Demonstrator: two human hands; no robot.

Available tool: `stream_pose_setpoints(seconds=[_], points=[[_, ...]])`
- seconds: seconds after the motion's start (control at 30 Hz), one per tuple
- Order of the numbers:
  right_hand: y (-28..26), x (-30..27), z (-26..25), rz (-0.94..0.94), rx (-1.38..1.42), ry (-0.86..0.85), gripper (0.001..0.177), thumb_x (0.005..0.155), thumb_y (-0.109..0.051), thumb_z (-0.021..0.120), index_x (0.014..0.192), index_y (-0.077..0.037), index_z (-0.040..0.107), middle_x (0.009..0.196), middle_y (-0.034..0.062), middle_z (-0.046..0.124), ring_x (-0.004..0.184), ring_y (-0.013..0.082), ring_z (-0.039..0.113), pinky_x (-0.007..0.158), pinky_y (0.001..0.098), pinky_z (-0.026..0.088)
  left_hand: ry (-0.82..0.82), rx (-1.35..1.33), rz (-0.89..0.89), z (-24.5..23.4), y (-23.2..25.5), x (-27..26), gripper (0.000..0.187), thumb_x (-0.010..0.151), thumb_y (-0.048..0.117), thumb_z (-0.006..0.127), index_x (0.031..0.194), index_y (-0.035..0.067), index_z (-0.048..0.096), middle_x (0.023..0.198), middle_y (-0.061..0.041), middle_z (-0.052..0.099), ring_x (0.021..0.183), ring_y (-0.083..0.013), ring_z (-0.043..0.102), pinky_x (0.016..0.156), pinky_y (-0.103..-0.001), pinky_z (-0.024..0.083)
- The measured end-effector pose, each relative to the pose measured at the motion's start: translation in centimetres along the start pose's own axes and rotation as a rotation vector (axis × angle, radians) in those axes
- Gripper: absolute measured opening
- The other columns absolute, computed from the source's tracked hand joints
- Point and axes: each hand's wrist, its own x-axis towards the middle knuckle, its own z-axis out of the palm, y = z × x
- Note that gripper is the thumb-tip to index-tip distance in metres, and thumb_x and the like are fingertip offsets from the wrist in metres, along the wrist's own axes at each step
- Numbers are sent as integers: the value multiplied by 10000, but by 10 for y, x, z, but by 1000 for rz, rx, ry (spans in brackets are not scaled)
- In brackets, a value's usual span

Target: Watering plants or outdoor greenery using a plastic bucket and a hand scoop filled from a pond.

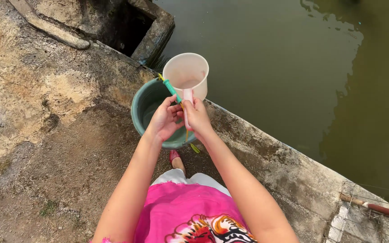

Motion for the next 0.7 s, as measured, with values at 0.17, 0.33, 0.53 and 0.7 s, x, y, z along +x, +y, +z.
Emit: stream_pose_setpoints(seconds=[0.17, 0.33, 0.53, 0.7], points=[[-18, 79, 5, 86, 45, -97, 293, 983, -220, 582, 1191, -16, 550, 906, 47, 652, 724, 104, 624, 636, 271, 523, 95, -23, 39, 1, 38, 68, 424, 895, 508, 711, 960, 95, 646, 887, -10, 540, 832, -142, 497, 875, -373, 467], [-36, 176, 15, 74, 57, -208, 290, 998, -204, 589, 1224, -31, 536, 913, 35, 646, 725, 88, 594, 628, 255, 496, 190, -111, 165, 14, 85, 129, 291, 885, 429, 718, 962, 156, 655, 917, 23, 574, 873, -124, 536, 866, -377, 484], [-41, 303, 19, 98, 25, -404, 316, 1005, -209, 600, 1246, -19, 528, 934, 45, 649, 749, 91, 610, 648, 252, 503, 285, -231, 380, 22, 131, 225, 274, 900, 398, 699, 1051, 171, 682, 1015, 24, 649, 908, -125, 579, 844, -329, 473], [-41, 379, 18, 143, -226, -450, 353, 981, -230, 609, 1256, -23, 529, 971, 79, 682, 772, 130, 650, 669, 277, 537, 466, -272, 386, -5, 150, 326, 316, 889, 378, 677, 1076, 123, 693, 964, -31, 683, 795, -154, 605, 720, -321, 473]])
